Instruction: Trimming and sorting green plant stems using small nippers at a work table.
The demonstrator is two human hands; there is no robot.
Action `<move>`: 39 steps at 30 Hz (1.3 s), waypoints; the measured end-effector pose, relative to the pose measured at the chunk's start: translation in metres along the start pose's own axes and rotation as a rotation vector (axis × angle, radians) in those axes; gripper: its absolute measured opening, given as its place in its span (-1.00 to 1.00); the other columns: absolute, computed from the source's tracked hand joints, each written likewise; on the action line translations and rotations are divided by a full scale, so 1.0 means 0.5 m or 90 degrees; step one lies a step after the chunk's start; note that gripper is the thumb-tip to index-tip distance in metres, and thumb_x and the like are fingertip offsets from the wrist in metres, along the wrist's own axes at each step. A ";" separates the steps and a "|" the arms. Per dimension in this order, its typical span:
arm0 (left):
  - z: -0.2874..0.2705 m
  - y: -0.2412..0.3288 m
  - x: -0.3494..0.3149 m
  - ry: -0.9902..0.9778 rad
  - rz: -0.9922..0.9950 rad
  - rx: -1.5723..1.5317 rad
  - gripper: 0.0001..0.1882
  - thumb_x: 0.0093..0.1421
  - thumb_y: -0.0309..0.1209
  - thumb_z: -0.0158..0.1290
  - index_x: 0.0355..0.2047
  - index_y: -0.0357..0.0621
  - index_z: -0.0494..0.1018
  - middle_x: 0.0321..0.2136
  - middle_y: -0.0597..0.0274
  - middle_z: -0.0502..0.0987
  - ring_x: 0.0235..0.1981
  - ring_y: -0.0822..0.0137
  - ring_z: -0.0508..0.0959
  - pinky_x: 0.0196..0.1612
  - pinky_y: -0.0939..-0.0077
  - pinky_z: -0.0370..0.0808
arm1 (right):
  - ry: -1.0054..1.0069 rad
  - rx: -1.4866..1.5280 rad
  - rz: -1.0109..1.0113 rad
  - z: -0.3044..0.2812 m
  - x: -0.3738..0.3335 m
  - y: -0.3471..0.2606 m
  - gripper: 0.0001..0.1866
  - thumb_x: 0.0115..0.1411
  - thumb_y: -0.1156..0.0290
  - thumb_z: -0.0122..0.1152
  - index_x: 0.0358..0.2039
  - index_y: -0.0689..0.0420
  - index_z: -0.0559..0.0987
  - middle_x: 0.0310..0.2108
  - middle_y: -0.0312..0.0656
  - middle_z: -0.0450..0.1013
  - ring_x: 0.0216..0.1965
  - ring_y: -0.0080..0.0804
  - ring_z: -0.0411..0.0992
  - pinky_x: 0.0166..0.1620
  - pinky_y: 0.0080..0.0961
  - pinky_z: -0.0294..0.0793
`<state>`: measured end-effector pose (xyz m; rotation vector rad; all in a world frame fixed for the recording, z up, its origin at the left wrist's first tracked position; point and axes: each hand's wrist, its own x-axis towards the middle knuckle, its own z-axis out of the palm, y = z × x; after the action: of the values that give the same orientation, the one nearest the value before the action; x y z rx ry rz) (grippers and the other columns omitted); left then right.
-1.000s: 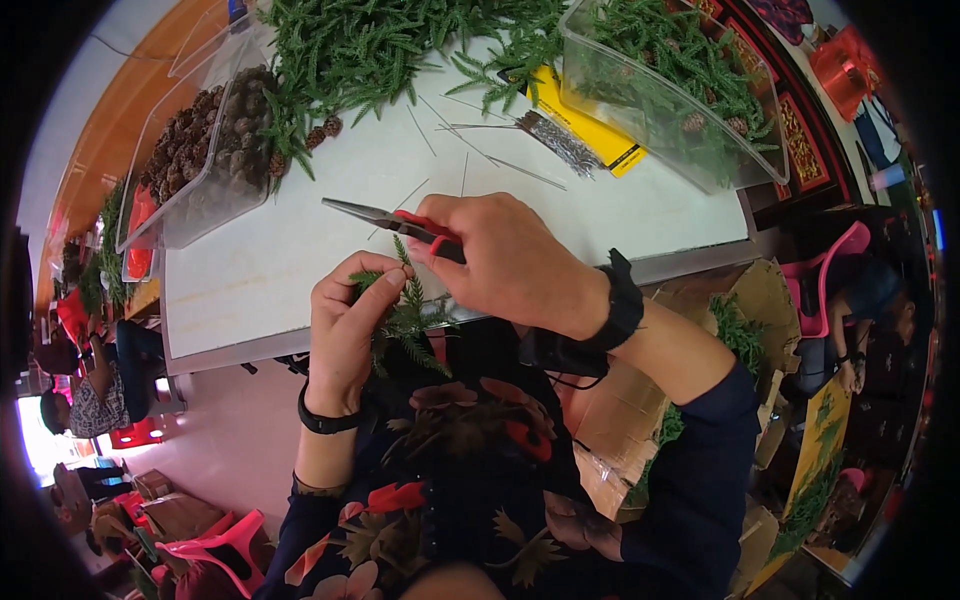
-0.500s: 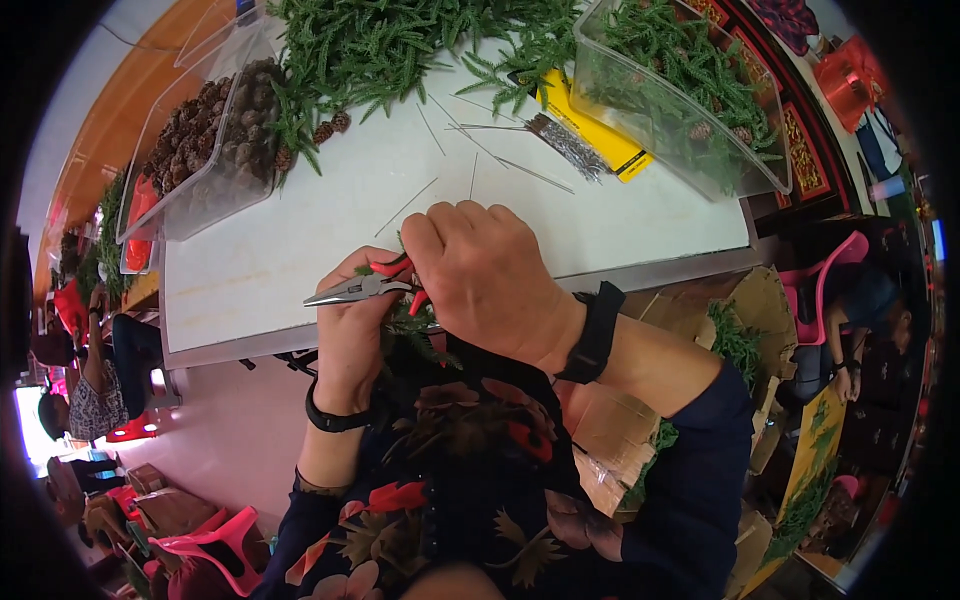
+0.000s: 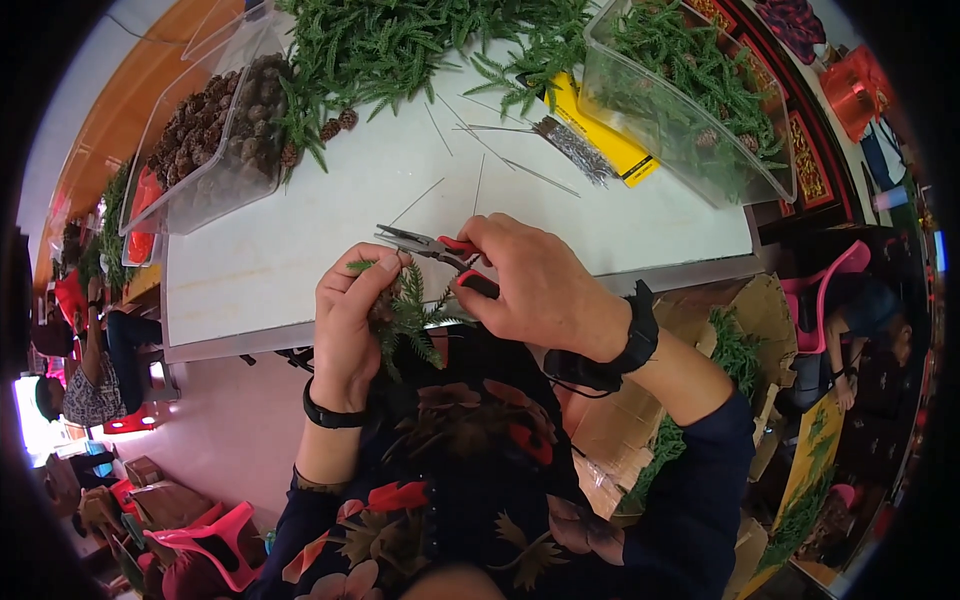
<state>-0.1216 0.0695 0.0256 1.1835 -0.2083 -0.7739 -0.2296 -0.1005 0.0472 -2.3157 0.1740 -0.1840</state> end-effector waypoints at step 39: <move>-0.012 -0.007 0.010 -0.165 -0.111 -0.036 -0.90 0.20 -0.55 0.07 -0.28 -0.28 0.54 -0.38 0.26 0.61 -0.41 0.54 0.53 -0.31 0.70 0.42 | -0.080 -0.009 -0.017 -0.005 -0.011 0.004 -0.81 0.05 0.42 0.25 -0.39 0.23 0.46 -0.60 -0.01 0.37 -0.55 0.00 0.37 -0.48 -0.25 0.32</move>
<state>-0.1161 0.0702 0.0191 1.0546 -0.2988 -1.0810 -0.2358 -0.1026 0.0472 -2.3362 0.0815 -0.0506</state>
